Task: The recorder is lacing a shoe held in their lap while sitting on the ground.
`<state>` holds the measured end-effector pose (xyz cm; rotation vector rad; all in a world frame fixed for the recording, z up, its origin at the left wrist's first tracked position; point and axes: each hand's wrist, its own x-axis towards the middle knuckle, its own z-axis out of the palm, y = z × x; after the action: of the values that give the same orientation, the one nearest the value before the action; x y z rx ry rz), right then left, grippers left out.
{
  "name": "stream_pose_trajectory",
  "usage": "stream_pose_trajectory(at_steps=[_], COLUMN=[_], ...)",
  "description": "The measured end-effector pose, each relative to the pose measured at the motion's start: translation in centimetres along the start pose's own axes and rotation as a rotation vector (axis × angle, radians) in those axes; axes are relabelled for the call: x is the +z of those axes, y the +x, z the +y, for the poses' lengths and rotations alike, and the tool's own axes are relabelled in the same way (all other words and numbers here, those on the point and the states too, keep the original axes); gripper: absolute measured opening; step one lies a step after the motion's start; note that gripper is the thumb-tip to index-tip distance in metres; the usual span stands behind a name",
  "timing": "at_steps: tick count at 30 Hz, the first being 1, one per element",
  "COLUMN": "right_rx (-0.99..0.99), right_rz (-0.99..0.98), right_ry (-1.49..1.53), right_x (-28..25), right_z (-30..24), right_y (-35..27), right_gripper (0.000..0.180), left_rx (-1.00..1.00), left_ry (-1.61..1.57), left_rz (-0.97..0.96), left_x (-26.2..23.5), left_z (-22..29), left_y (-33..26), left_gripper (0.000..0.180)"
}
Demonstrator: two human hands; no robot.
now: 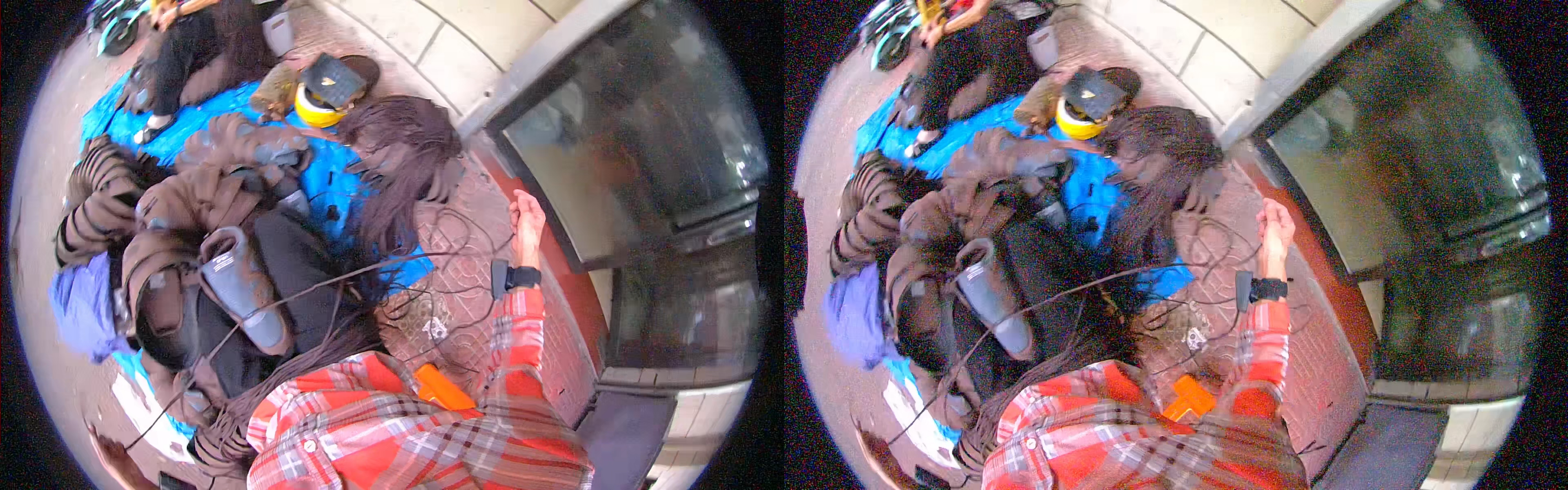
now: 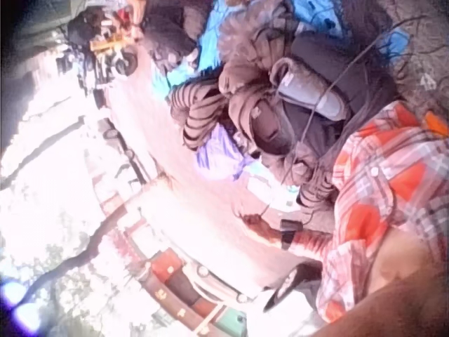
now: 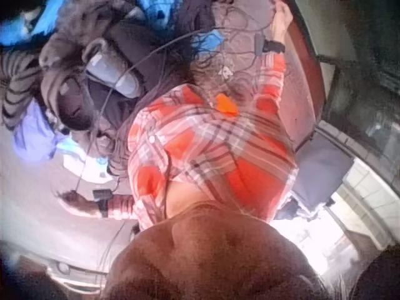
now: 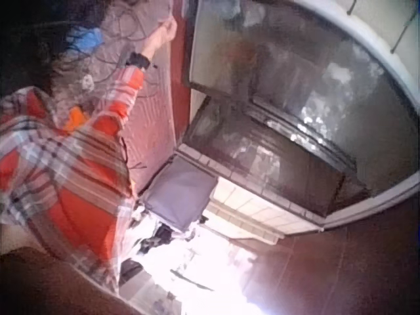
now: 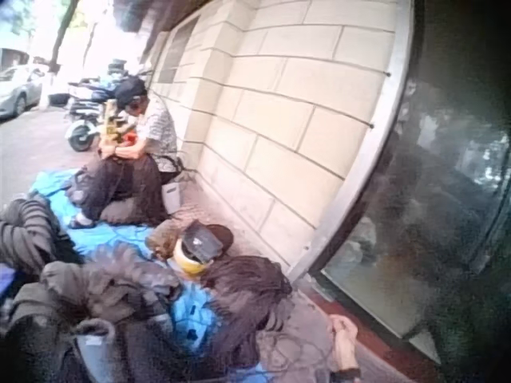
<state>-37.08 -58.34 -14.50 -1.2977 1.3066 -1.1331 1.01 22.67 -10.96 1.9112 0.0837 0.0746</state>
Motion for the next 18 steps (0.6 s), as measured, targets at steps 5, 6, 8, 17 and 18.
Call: stream_pose_trajectory(at_steps=[5,6,8,17,18], right_rx=[-0.013,-0.079,-0.03,-0.615,-0.617], right_rz=[-0.888,-1.046,-1.1,-1.147,-1.153], right_ry=[-0.107,-0.065,-0.035,-0.354,-0.356], right_x=[12.9,15.2,19.9,23.5,23.6], right_z=[-0.7,-0.1,1.2,3.5,3.5], right_y=[-12.8,-15.5,-19.8,-26.5,-26.6], right_gripper=[0.03,0.031,0.015,0.005,0.005], left_rx=[-0.182,0.02,0.524,0.262,0.295], left_ry=[0.146,0.203,0.441,0.392,0.281], left_rz=[-0.586,-0.72,-1.062,-0.938,-0.876], left_x=[19.9,24.3,30.7,39.0,39.6], left_z=[9.7,8.8,9.5,7.3,5.8], left_y=[-4.5,-5.9,-6.1,-7.7,-8.1], left_gripper=[0.028,0.022,0.014,0.022,0.023])
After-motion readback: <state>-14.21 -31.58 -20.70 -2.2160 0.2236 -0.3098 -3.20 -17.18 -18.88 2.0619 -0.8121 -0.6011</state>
